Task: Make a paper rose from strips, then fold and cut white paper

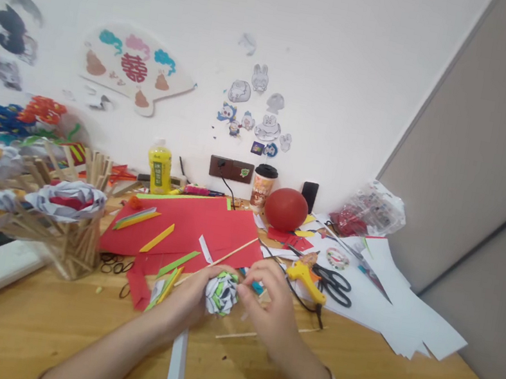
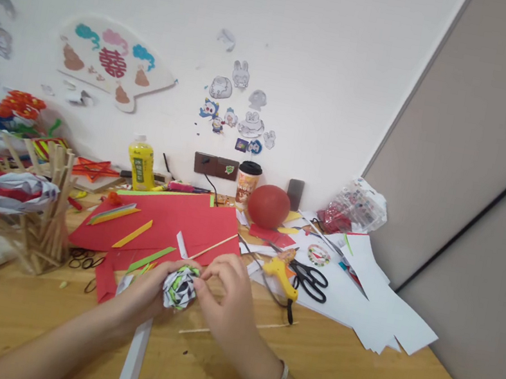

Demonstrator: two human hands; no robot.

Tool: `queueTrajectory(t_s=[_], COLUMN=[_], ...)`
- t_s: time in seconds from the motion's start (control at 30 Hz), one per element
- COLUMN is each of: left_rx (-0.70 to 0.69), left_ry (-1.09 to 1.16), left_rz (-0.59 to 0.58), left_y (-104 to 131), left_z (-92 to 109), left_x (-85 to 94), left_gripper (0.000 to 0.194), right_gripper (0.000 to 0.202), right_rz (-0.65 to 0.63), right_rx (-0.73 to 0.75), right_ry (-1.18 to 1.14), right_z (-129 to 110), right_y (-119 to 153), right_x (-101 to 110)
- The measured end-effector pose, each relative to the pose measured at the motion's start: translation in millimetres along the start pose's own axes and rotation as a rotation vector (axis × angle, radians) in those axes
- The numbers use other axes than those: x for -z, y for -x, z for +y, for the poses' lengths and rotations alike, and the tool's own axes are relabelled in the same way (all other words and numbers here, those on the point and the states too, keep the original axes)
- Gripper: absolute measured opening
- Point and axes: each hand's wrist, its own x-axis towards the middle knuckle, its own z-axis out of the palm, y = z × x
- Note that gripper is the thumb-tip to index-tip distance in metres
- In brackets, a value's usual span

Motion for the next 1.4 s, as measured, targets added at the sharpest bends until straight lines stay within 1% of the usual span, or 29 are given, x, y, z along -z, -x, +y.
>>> queueTrajectory(t_s=[0.07,0.13,0.2,0.3,0.43,0.6,0.7,0.77,0.87,0.97,1.07,1.17,1.27,1.4], left_rx=[-0.076,-0.110,-0.115,-0.130,-0.152,-0.146,-0.112,-0.099,-0.122,-0.121,-0.101,-0.120,-0.133,-0.124], left_ry=[0.074,0.119,0.131,0.108,0.056,0.033,0.039,0.032,0.005,0.026,0.045,0.013,-0.034,-0.055], left_rz=[-0.012,-0.063,-0.121,-0.165,-0.167,-0.165,-0.142,-0.154,-0.185,-0.192,-0.157,-0.135,-0.151,-0.131], left_y=[-2.9,-6.1,-8.1,-7.6,-5.2,-6.1,-8.2,-9.4,-10.2,-9.4,-8.0,-6.5,-5.6,-4.4], left_z=[-0.6,-2.4,-4.8,-7.9,-10.1,-10.7,-12.2,-13.6,-14.7,-14.4,-14.2,-14.4,-14.3,-12.1], left_x=[2.3,5.6,8.2,9.4,9.8,9.5,9.4,10.3,11.7,11.0,9.2,8.6,9.2,7.9], left_gripper=[0.014,0.014,0.014,0.016,0.018,0.012,0.021,0.024,0.016,0.015,0.020,0.018,0.012,0.017], right_gripper=[0.005,0.006,0.007,0.007,0.014,0.015,0.016,0.016,0.016,0.013,0.009,0.008,0.008,0.006], right_rz=[0.002,-0.013,-0.026,-0.023,-0.034,-0.027,-0.033,-0.038,-0.041,-0.033,-0.040,-0.061,-0.057,-0.052], right_rx=[0.079,0.108,0.079,-0.026,-0.106,-0.146,-0.145,-0.152,-0.169,-0.149,-0.116,-0.087,-0.089,-0.095], right_ry=[0.101,0.171,0.168,0.051,-0.048,-0.033,-0.032,-0.024,-0.006,0.004,0.005,-0.014,-0.028,-0.044], right_z=[-3.3,-4.8,-4.0,0.1,4.6,5.6,6.4,7.1,7.5,7.3,7.7,8.9,9.8,9.3], right_y=[0.5,1.4,2.1,1.5,-0.5,-0.8,-0.3,-0.1,-0.2,-0.4,0.0,0.8,1.4,0.7], right_x=[0.4,-0.4,-1.9,-3.8,-4.2,-4.4,-5.4,-6.3,-7.3,-7.2,-7.0,-7.8,-9.1,-8.2])
